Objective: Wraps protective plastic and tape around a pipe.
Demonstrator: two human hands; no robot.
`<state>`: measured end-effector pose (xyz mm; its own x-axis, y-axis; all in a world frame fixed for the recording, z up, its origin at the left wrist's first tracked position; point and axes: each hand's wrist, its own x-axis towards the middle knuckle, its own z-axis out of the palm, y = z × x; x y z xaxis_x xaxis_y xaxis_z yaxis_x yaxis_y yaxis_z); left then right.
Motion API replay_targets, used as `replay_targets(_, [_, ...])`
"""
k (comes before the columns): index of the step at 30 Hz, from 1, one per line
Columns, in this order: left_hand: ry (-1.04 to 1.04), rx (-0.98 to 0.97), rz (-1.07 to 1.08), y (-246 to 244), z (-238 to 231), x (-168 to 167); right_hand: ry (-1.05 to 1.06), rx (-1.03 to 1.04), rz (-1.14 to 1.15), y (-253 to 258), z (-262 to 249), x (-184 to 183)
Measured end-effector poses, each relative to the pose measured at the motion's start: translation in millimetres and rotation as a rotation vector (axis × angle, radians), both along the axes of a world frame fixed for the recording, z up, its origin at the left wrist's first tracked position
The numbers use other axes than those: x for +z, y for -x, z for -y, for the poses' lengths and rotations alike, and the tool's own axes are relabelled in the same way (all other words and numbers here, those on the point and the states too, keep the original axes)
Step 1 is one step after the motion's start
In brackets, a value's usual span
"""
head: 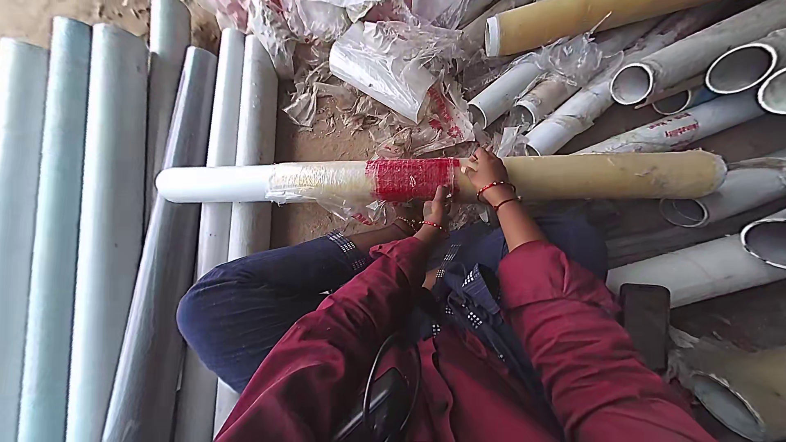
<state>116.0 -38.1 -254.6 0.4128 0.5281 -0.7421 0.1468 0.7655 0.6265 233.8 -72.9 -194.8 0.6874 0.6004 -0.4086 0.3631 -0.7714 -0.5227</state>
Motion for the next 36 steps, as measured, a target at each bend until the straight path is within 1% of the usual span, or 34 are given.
replay_targets(2, [-0.051,-0.052,-0.074,-2.8,-2.4,0.9,0.006,0.002,-0.004,-0.1,-0.6,-0.2])
replay_targets(3, [-0.105,-0.119,-0.154,-4.4,-3.4,4.6,0.01,0.005,-0.006,-0.4,-0.7,-0.1])
replay_targets(5, [-0.254,-0.338,-0.387,-2.0,-5.5,10.6,0.034,0.015,-0.012,-0.3,-0.7,1.3])
replay_targets(6, [-0.279,-0.339,-0.429,0.9,-4.8,4.5,0.044,0.018,-0.013,-0.2,-0.1,2.1])
replay_targets(7, [-0.269,-0.282,-0.402,3.0,-3.4,-4.1,0.046,0.017,-0.011,-0.8,-0.1,2.3])
replay_targets(9, [-0.165,-0.111,-0.211,2.9,-1.2,-20.1,0.029,0.007,-0.012,-2.7,-1.5,2.0])
replay_targets(11, [0.008,0.009,-0.009,2.6,1.8,-11.9,0.013,0.0,-0.022,-1.5,-0.6,0.2])
replay_targets(12, [0.063,0.06,0.038,0.3,3.0,-4.2,0.008,-0.003,-0.022,-1.2,-0.8,0.3])
replay_targets(14, [0.112,0.092,0.064,-3.1,1.7,4.5,0.011,-0.003,-0.017,-2.4,-2.9,1.1])
replay_targets(20, [0.045,0.042,0.011,-7.2,2.2,2.7,0.011,0.008,-0.025,-3.3,-1.9,0.7])
replay_targets(28, [-0.04,0.002,-0.129,-11.1,-1.0,-2.7,0.013,0.013,-0.018,-3.9,-2.6,-0.8])
replay_targets(31, [-0.067,0.008,-0.142,-6.0,0.0,-4.0,0.009,0.011,-0.019,-4.0,-2.0,-0.2])
replay_targets(33, [-0.087,0.003,-0.125,6.2,-2.0,-7.5,0.005,0.01,-0.023,-3.9,-1.9,0.2])
replay_targets(34, [-0.112,-0.04,-0.122,12.6,-4.6,-9.9,0.002,0.008,-0.023,-4.7,-2.3,0.6])
replay_targets(35, [-0.188,-0.148,-0.151,19.7,-6.8,-10.8,0.002,0.009,-0.025,-5.1,-2.3,0.5])
replay_targets(36, [-0.316,-0.316,-0.195,28.5,-9.9,-11.1,0.004,0.013,-0.026,-4.8,-1.9,-0.3])
